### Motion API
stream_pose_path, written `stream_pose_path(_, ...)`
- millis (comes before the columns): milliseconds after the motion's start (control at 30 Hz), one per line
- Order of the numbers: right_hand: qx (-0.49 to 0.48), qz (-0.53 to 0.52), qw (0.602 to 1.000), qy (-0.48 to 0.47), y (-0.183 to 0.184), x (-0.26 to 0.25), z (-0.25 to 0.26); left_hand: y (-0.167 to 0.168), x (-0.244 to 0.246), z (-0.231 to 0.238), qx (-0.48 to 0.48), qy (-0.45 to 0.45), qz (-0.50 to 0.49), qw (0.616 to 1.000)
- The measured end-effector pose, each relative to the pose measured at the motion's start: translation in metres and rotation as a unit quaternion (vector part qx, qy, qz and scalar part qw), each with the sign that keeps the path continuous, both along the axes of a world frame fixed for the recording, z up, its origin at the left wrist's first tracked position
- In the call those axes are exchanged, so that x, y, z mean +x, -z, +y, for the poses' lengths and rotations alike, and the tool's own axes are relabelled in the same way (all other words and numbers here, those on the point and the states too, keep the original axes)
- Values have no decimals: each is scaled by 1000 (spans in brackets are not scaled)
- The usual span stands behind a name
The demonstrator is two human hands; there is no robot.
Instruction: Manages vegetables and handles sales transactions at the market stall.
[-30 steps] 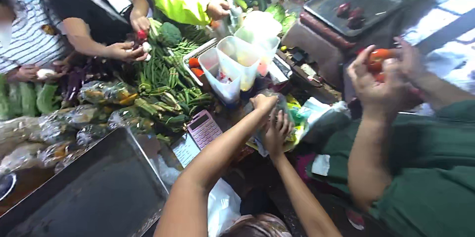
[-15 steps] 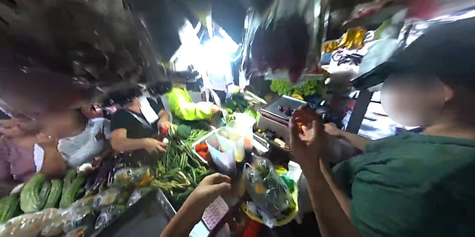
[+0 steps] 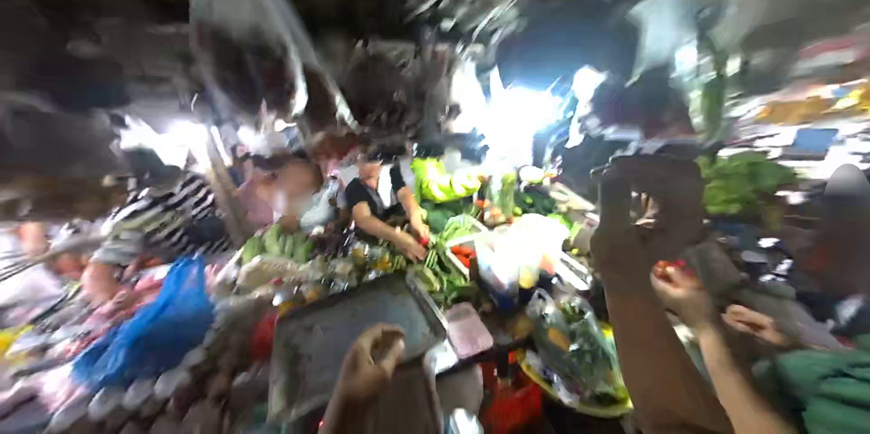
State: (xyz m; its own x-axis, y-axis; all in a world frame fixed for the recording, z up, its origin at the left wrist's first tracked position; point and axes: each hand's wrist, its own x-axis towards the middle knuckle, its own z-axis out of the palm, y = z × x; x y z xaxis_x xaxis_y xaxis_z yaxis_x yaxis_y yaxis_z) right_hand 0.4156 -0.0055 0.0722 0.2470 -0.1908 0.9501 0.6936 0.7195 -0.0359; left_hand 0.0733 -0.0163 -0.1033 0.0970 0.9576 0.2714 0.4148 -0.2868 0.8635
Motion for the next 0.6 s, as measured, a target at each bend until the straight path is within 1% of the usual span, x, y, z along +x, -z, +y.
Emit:
stream_pose_path(33, -34, -30, 999, -5, 13, -15, 6, 6, -15, -11, 55, -83, 41, 994)
stream_pose_path(67, -80, -64, 995, -19, 31, -34, 12, 11, -29, -24, 105, -176, 86, 975)
stream_pose_path(100, -138, -109, 983, -51, 54, -54, 15, 18, -42, -36, 135, -264, 120, 948)
stream_pose_path(133, -208, -170, 959, -93, 79, -74, 14, 26, -54, -47, 149, -337, 140, 919)
stream_pose_path(167, -284, -232, 921, -132, 106, -94, 13, 37, -65, -58, 139, -397, 147, 895)
stream_pose_path(200, -364, -290, 871, -156, 135, -110, 10, 49, -72, -70, 115, -443, 146, 877)
stream_pose_path(233, -426, -327, 824, -181, 167, -126, 7, 61, -78, -81, 93, -473, 141, 865)
stream_pose_path(267, -473, -350, 780, -214, 198, -140, 0, 74, -81, -92, 78, -491, 131, 858)
stream_pose_path(300, -520, -374, 725, -254, 227, -151, -7, 86, -83, -99, 65, -502, 120, 854)
stream_pose_path(333, -568, -414, 651, -287, 254, -160, -12, 95, -83, -106, 50, -507, 107, 854)
stream_pose_path(367, -605, -462, 576, -297, 281, -171, -15, 101, -83, -110, 38, -508, 93, 856)
stream_pose_path(400, -624, -507, 520, -287, 305, -184, -17, 105, -82, -112, 31, -503, 75, 860)
stream_pose_path(433, -634, -538, 486, -268, 325, -198, -20, 106, -82, -112, 33, -495, 58, 867)
stream_pose_path(467, -634, -561, 471, -248, 339, -210, -21, 105, -80, -111, 37, -484, 56, 872)
stream_pose_path(500, -636, -577, 462, -221, 347, -219, -24, 103, -76, -110, 29, -472, 77, 878)
stream_pose_path(533, -632, -586, 468, -197, 354, -226, -28, 101, -72, -111, -2, -459, 128, 879)
stream_pose_path(567, -623, -593, 479, -176, 356, -231, -32, 99, -68, -112, -68, -441, 195, 873)
stream_pose_path(600, -625, -597, 477, -160, 350, -234, -36, 100, -65, -111, -173, -412, 254, 858)
